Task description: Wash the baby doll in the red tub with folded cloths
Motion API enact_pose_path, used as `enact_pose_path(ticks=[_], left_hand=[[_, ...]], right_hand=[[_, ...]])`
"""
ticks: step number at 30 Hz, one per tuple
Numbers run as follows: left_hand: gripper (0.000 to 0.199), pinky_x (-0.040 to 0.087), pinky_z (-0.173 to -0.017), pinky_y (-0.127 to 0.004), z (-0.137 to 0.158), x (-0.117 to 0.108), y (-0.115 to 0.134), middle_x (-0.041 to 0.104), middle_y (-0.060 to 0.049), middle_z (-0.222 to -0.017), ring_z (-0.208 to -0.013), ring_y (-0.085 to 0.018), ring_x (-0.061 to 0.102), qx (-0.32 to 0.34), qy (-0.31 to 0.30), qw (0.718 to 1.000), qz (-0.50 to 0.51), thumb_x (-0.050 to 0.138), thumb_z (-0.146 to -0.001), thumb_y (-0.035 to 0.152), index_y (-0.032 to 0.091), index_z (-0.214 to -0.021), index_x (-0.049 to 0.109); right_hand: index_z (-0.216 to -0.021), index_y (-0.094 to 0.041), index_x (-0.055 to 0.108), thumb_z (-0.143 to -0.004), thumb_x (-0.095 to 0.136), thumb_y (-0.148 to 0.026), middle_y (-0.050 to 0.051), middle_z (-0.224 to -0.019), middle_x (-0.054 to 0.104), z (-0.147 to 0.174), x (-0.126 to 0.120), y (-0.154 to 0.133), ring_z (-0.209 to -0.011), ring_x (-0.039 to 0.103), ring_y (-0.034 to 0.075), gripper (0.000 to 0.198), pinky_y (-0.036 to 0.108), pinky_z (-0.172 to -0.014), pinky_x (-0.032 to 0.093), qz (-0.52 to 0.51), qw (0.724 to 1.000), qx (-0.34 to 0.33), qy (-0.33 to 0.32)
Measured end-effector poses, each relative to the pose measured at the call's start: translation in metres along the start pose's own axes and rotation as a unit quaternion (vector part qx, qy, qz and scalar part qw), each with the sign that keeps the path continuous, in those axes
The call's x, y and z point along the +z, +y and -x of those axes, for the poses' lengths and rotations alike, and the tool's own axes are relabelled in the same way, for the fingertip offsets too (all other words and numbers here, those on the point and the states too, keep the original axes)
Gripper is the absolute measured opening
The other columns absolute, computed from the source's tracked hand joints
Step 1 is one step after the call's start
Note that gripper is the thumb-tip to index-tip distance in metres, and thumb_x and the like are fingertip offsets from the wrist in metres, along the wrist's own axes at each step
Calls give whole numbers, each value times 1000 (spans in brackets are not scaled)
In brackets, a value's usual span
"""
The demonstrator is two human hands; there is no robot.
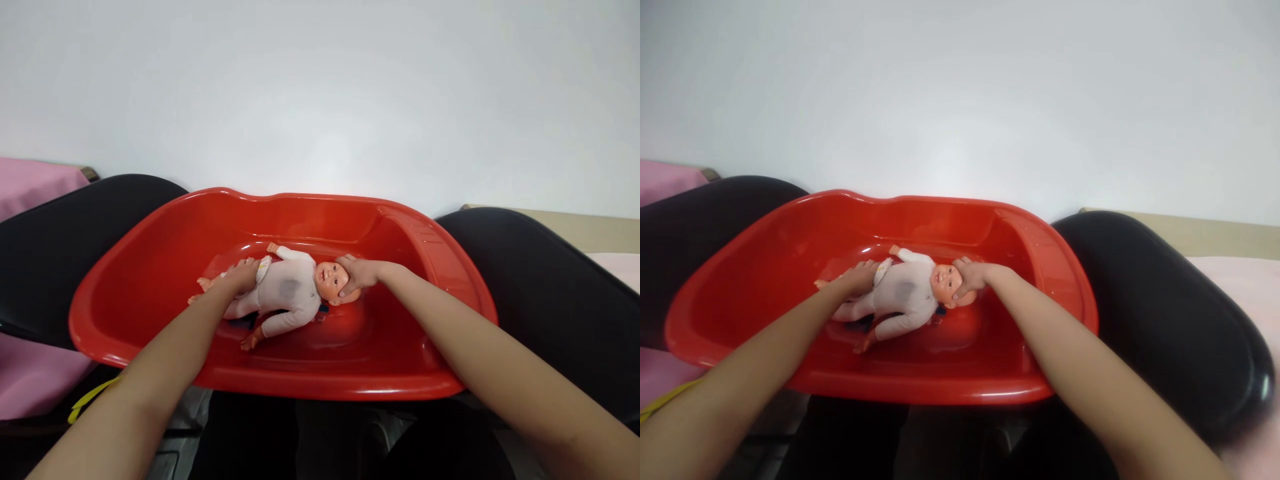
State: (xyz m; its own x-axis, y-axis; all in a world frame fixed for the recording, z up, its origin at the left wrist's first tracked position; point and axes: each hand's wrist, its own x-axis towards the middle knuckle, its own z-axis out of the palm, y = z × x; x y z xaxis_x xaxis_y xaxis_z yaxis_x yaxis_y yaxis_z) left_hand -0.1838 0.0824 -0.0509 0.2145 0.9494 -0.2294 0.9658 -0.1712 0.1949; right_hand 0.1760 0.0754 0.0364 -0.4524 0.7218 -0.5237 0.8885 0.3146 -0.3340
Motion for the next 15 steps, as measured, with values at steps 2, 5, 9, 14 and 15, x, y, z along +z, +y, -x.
enact_pose_path(ticks=[2,5,9,14,15], left_hand=[[79,36,-104,-58,2,1,-9,51,-21,-146,-132,-42,46,-47,2,999,-24,52,-87,69,30,-155,39],[74,36,-103,-59,7,1,-22,53,-24,-142,-129,-42,47,-105,6,993,-53,53,-88,63,21,-148,47],[67,36,-105,-62,9,2,-27,53,-25,-142,-130,-43,47,-148,1,987,-69,51,-89,57,15,-142,53],[69,38,-104,-60,9,1,-27,53,-26,-142,-130,-44,48,-148,-11,985,-82,57,-85,52,14,-142,52],[68,39,-104,-60,9,0,-27,54,-25,-141,-129,-43,48,-143,-15,986,-84,56,-85,51,15,-142,52]], right_hand=[[-138,-26,45,-54,83,-72,12,-137,49,1,0,0,-124,55,37,103,47,-101,49,-5,1000,5,1],[-137,-27,45,-52,84,-72,11,-135,50,3,0,-2,-121,57,37,103,46,-98,51,-12,1000,13,1],[-137,-28,44,-51,84,-74,11,-136,49,7,-1,-7,-119,58,36,105,45,-94,52,-20,1000,19,4],[-136,-26,45,-52,84,-72,11,-134,50,5,-1,-6,-120,57,36,103,46,-97,51,-10,1000,13,3],[-135,-26,46,-52,84,-71,11,-134,51,4,-1,-5,-120,57,36,102,46,-97,51,-8,1000,11,3]])
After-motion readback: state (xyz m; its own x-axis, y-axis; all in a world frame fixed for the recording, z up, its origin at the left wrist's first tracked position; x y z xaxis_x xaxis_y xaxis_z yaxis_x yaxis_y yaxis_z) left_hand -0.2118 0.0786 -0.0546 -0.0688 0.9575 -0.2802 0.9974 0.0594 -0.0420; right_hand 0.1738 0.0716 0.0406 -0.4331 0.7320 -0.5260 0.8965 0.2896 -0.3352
